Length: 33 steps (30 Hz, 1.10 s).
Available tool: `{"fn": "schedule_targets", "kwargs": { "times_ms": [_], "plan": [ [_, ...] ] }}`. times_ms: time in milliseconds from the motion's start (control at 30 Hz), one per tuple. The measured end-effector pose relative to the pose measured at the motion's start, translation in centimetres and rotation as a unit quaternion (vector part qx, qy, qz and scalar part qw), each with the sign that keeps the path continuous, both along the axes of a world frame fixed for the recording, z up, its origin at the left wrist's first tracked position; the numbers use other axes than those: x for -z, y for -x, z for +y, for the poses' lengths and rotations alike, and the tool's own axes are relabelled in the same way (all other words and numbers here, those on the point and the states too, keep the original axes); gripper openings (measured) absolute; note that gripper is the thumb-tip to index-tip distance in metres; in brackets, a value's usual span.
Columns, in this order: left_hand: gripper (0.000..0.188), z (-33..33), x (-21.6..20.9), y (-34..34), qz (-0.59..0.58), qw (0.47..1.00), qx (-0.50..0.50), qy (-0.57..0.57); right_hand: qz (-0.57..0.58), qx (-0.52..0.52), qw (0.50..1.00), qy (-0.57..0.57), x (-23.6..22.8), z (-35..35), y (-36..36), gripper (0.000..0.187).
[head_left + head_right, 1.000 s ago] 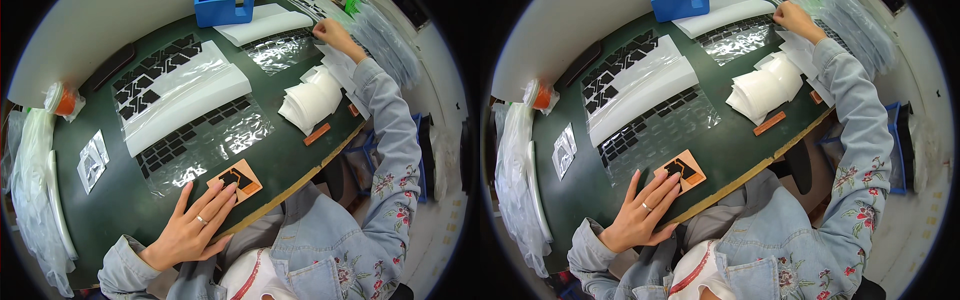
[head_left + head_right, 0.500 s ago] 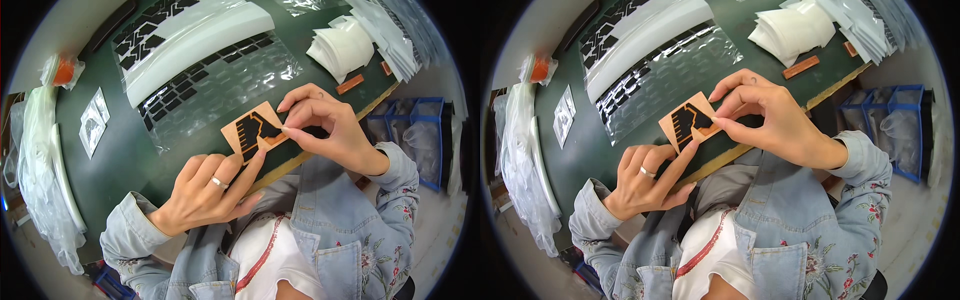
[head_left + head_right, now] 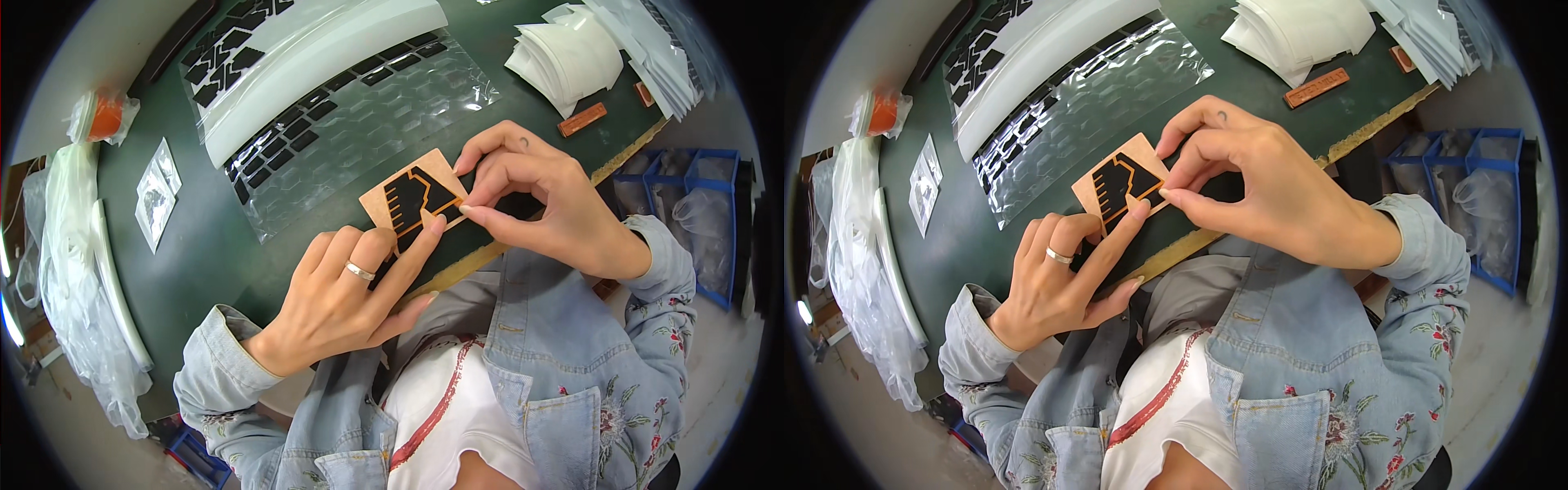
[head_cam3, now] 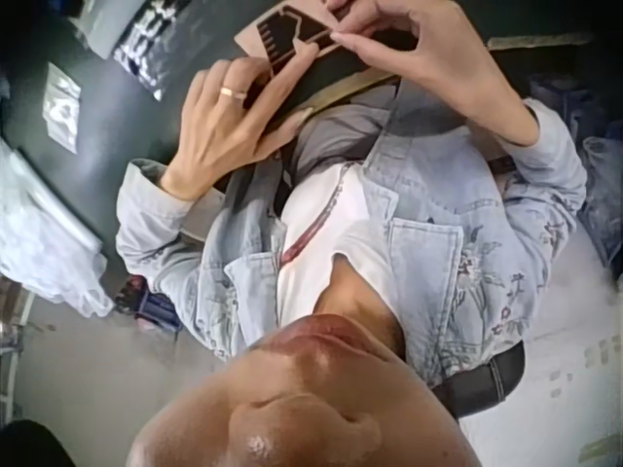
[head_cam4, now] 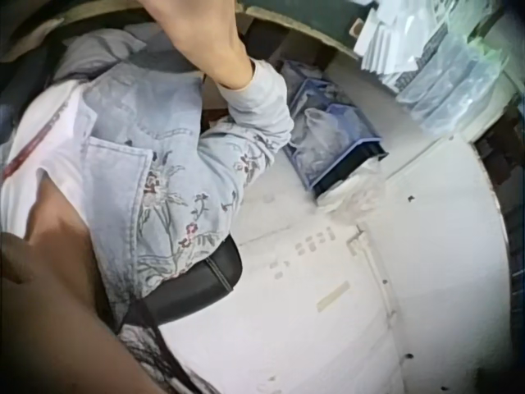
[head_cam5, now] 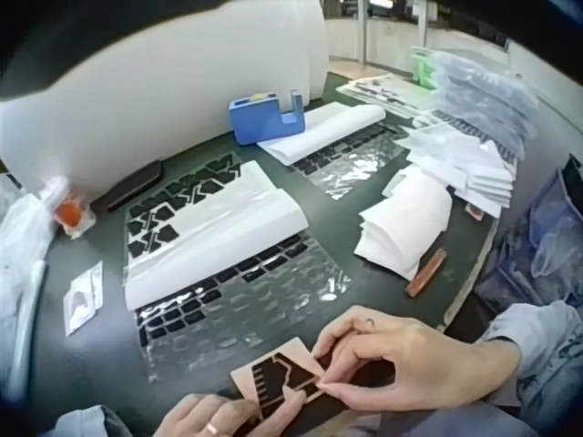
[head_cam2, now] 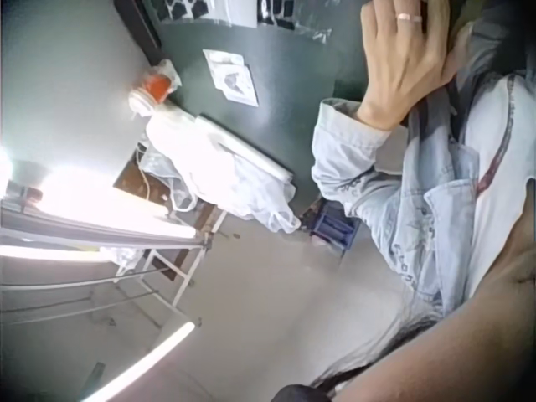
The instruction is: The person peels black cutouts from backing sheets, positions them onto a template, and applies transfer film over the assembled designs by hand.
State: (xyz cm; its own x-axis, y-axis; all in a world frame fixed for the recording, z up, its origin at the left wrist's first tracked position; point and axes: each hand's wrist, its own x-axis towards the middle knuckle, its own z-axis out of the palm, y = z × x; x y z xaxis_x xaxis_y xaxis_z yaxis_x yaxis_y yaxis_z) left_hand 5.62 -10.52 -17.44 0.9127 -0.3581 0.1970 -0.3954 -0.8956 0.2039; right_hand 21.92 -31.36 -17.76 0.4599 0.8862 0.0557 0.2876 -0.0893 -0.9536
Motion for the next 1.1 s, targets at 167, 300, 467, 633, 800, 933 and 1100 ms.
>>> {"fn": "schedule_targets", "kwargs": {
  "times_ms": [167,300,467,633,800,933,1100],
  "plan": [
    [0.063,-0.1,0.0,0.0,0.002,1.0,-0.005,-0.003,0.018,-0.007,0.999,0.044,-0.5,-0.2,-0.6,0.005],
    [0.062,-0.1,0.1,-0.1,-0.004,1.0,-0.002,-0.002,0.031,-0.007,0.998,0.046,-0.4,-0.1,-0.8,0.005],
    [0.062,-0.1,0.0,-0.1,-0.002,1.0,-0.001,0.0,0.003,-0.007,1.0,0.02,0.2,-0.2,-0.5,0.005],
    [0.064,-0.2,0.0,-0.2,0.005,1.0,-0.015,-0.012,0.001,0.0,1.0,0.004,0.6,-0.2,-0.2,0.007],
    [0.065,-0.3,-0.3,-0.3,0.016,0.999,-0.008,-0.03,-0.035,0.017,0.999,-0.021,1.0,-0.2,0.1,0.011],
    [0.067,-0.5,-0.4,-0.7,0.025,0.999,0.0,-0.032,-0.056,0.037,0.998,-0.014,-0.2,-0.4,-0.3,0.016],
    [0.073,-0.1,-1.1,-0.8,0.064,0.998,-0.003,-0.013,-0.44,0.149,0.882,0.073,-2.5,-2.8,-6.4,0.028]
  ]
}}
